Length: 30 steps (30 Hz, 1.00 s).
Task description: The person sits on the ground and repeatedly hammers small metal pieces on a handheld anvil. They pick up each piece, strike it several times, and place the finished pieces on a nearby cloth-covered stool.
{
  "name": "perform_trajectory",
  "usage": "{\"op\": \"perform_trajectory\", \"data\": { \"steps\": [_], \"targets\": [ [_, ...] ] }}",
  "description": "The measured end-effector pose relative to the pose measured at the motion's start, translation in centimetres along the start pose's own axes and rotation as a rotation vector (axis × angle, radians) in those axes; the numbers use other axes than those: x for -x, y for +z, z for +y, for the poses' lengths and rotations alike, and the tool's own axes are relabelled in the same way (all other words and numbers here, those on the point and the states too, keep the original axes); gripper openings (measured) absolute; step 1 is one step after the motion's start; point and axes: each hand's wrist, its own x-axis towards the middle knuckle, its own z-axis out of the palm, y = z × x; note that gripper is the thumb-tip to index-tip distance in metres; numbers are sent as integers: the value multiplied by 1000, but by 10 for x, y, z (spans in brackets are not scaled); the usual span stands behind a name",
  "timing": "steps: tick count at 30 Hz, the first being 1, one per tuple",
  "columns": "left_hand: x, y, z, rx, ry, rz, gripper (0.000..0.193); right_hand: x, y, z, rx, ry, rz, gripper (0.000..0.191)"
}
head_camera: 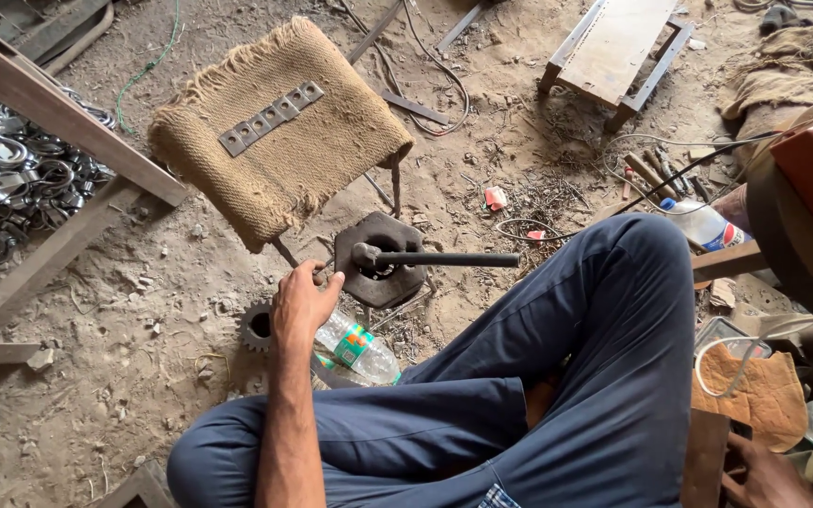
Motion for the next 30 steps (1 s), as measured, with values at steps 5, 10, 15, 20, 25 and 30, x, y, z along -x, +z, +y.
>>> {"op": "perform_trajectory", "data": {
  "steps": [5, 10, 15, 20, 25, 30],
  "targets": [
    [-1, 0, -2, 23, 6, 1, 49, -11, -8, -5, 781, -209, -276, 58],
    [-2, 1, -3, 12, 21, 13, 49, -6, -11, -5, 1068, -312, -221, 52],
    [-1, 1, -2, 2, 33, 29, 49, 6, -9, -9, 1045, -321, -166, 49],
    [2, -2, -1, 19, 10, 24, 48, 1, -11, -10, 980, -298, -119, 47],
    [5, -4, 1, 10, 26, 59, 47, -16, -24, -12, -75, 14, -139, 48],
    [3, -2, -1, 2, 55, 92, 45, -1, -27, -39, 1228, -198, -182, 35]
  ]
}}
